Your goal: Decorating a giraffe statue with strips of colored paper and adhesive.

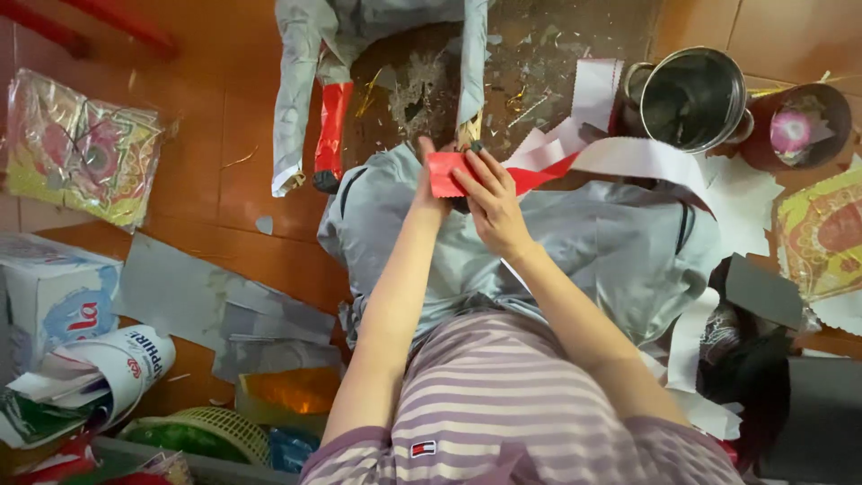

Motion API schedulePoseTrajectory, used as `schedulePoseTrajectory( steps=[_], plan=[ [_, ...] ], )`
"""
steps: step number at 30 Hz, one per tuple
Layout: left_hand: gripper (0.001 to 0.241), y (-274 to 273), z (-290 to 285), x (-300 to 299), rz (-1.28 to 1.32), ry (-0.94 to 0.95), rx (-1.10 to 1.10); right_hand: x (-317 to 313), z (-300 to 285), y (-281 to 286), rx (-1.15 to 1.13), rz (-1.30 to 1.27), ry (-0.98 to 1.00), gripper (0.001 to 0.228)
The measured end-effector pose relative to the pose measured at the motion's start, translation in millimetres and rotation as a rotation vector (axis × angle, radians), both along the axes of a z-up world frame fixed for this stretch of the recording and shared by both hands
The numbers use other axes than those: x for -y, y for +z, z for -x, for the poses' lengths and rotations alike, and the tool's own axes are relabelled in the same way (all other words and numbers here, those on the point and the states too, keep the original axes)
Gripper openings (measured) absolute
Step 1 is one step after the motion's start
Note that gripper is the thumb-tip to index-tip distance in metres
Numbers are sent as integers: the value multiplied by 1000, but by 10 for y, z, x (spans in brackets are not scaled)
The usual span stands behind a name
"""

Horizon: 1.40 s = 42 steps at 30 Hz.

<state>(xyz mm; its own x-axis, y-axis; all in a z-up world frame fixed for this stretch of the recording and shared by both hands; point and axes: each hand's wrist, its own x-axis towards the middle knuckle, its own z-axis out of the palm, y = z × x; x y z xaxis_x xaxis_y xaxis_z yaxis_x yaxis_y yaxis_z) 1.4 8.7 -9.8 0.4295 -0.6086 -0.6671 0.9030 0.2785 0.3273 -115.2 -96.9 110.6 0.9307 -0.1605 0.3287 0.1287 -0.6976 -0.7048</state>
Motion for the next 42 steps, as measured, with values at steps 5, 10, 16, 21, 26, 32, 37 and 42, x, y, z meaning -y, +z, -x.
schedulePoseTrajectory(
  steps=[5, 10, 16, 21, 26, 32, 37, 42],
  plan=[
    [77, 364, 101, -340, -83, 224, 186, 82, 17, 4, -128, 78, 87, 56],
    [33, 413, 299, -424, -372, 85, 496, 78, 180, 171, -71, 51, 19, 54],
    [15, 350, 274, -424, -346, 96, 519, 185, 650, -772, -409, -818, -278, 35],
    [15, 352, 315, -441, -389, 86, 487, 197, 416, -841, -342, -1683, -265, 28],
    [14, 186, 352, -351, -410, 138, 380, 110, 149, -233, -204, -1288, -492, 19],
    [28, 766, 422, -224, -731, 126, 1137, 52, 98, -373, -170, -1173, -555, 19],
    [28, 497, 442, -276, -750, -58, 1242, 43, 51, -254, -170, -1262, -598, 23],
    [46, 612, 386, -90, -283, -94, 736, 90, 115, -516, -206, -1349, -623, 22]
  ],
)
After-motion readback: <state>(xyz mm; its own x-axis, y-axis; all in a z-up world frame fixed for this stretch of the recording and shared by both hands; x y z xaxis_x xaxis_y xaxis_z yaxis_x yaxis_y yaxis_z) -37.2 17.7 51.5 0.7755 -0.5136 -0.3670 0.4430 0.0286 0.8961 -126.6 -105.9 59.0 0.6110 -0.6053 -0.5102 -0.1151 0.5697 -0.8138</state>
